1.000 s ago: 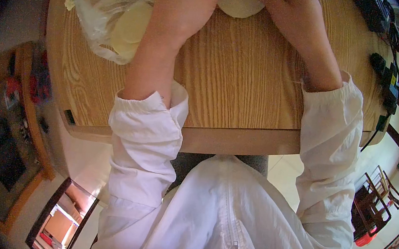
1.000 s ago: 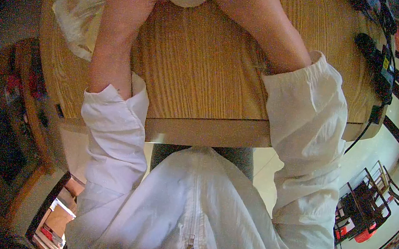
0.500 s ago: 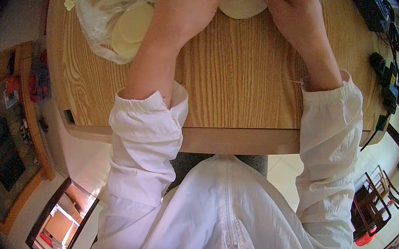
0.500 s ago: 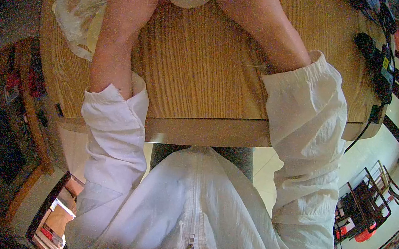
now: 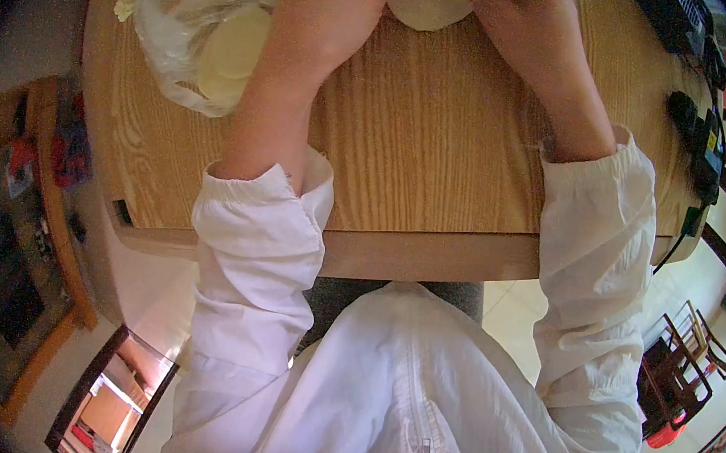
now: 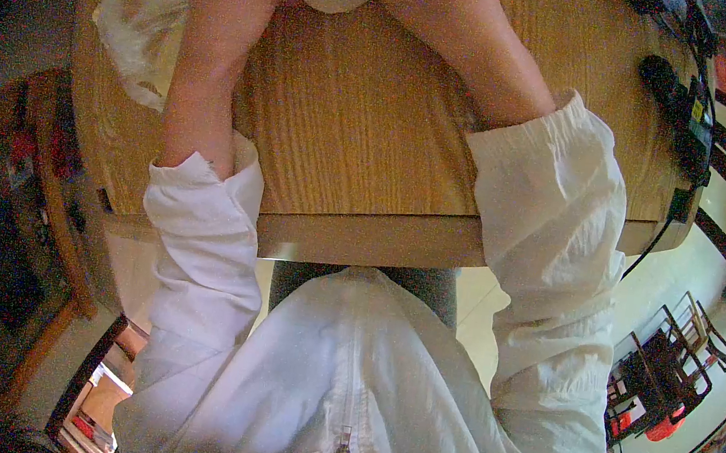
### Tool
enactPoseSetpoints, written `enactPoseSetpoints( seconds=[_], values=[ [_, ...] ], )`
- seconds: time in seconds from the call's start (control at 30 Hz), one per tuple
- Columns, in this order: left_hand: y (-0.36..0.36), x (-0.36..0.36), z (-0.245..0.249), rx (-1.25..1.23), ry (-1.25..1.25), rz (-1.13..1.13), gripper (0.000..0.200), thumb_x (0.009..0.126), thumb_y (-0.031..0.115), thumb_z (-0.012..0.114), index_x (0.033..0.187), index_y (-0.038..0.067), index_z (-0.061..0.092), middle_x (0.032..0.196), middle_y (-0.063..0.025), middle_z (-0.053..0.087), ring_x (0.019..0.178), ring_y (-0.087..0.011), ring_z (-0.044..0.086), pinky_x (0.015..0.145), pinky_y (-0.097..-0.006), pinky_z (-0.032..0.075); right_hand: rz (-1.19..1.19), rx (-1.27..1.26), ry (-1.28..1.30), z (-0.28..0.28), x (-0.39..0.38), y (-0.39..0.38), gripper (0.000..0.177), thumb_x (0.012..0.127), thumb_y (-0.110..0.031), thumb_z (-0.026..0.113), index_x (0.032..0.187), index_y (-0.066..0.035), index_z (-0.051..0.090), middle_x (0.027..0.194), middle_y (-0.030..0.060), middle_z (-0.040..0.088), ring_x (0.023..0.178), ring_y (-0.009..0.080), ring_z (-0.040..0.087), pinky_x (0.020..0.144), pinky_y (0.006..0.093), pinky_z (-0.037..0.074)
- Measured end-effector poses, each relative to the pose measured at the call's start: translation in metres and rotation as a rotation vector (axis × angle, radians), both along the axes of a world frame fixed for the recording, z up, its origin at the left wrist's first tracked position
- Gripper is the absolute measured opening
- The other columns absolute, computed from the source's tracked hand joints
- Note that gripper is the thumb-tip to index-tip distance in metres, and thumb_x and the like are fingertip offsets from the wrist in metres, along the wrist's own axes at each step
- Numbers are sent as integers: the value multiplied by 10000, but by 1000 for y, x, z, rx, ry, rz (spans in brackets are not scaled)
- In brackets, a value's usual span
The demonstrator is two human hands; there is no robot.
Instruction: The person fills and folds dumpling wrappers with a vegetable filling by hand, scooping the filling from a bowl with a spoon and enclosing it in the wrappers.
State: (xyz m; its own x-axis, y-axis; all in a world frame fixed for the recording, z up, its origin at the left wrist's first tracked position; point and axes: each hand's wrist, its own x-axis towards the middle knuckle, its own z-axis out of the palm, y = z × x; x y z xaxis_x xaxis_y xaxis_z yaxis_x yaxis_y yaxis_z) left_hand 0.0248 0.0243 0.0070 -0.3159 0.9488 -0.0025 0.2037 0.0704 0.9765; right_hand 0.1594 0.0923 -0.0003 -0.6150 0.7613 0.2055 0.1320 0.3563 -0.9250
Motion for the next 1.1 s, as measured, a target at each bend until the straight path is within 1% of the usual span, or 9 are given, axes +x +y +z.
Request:
enactPoseSetpoints(
  seconds=[0.13, 0.23, 0.33, 0.43, 0.73, 0.83, 0.93, 1.03, 1.1],
  values=[
    [-2, -1, -1, 18, 97, -23, 110, 867, 68, 515, 812, -15, 563, 713, -1, 547, 651, -62, 478, 602, -203, 398, 5, 90, 45, -7, -2, 3, 89, 810, -53, 551, 859, 21, 540, 734, 79, 557, 666, 127, 509, 600, 266, 436],
    [-3, 2, 3, 0, 117, -1, 105, 865, 60, 515, 797, -11, 552, 689, 6, 526, 639, -58, 465, 594, -202, 392, -32, 79, -52, 4, -1, -1, 85, 809, -49, 547, 862, 17, 538, 731, 84, 554, 657, 133, 503, 597, 273, 434],
    [-3, -2, 0, 24, 138, -30, 105, 866, 59, 513, 790, -8, 540, 689, 8, 520, 634, -59, 458, 590, -205, 389, -10, 90, -57, 6, -2, -1, 72, 813, -43, 535, 859, 14, 531, 728, 93, 546, 650, 143, 494, 596, 276, 429],
    [-3, -2, -3, 128, 142, -40, 105, 869, 66, 512, 794, -5, 531, 688, 11, 506, 626, -61, 445, 584, -209, 385, 13, 126, 3, 3, -3, -1, 68, 821, -48, 527, 852, 12, 521, 729, 101, 540, 653, 158, 488, 598, 280, 423],
    [-2, 0, 4, -8, 123, -15, 126, 876, 97, 513, 813, -7, 547, 689, 4, 512, 623, -67, 451, 586, -209, 384, 3, 123, -30, 1, -3, 0, 76, 837, -55, 517, 876, 8, 500, 744, 103, 533, 676, 160, 483, 623, 285, 422],
    [-2, -1, 6, -113, 73, -5, 144, 872, 119, 525, 834, -12, 572, 714, -7, 547, 642, -70, 477, 597, -210, 398, -60, 177, 86, -9, -6, 2, 76, 841, -58, 514, 874, 8, 496, 749, 99, 538, 684, 158, 491, 630, 282, 427],
    [-3, -5, 2, -66, 14, 5, 160, 868, 137, 536, 847, -14, 587, 744, -15, 575, 667, -76, 502, 613, -213, 413, -36, 32, 85, 2, -3, -3, 94, 842, -70, 520, 883, 15, 514, 779, 102, 551, 700, 149, 499, 633, 276, 429],
    [-2, -3, 8, -135, 15, 14, 148, 869, 131, 536, 845, -8, 583, 751, -14, 578, 678, -74, 507, 619, -215, 415, -27, 45, 121, -5, -8, -1, 114, 837, -81, 533, 875, 26, 543, 771, 107, 570, 693, 136, 513, 621, 268, 432],
    [-1, -5, 3, -111, -34, -11, 134, 867, 119, 539, 841, -5, 579, 740, -12, 576, 663, -69, 502, 604, -211, 409, -34, 34, -16, 7, -6, -2, 119, 832, -84, 541, 863, 29, 559, 752, 107, 581, 679, 133, 523, 610, 270, 437]
  ],
)
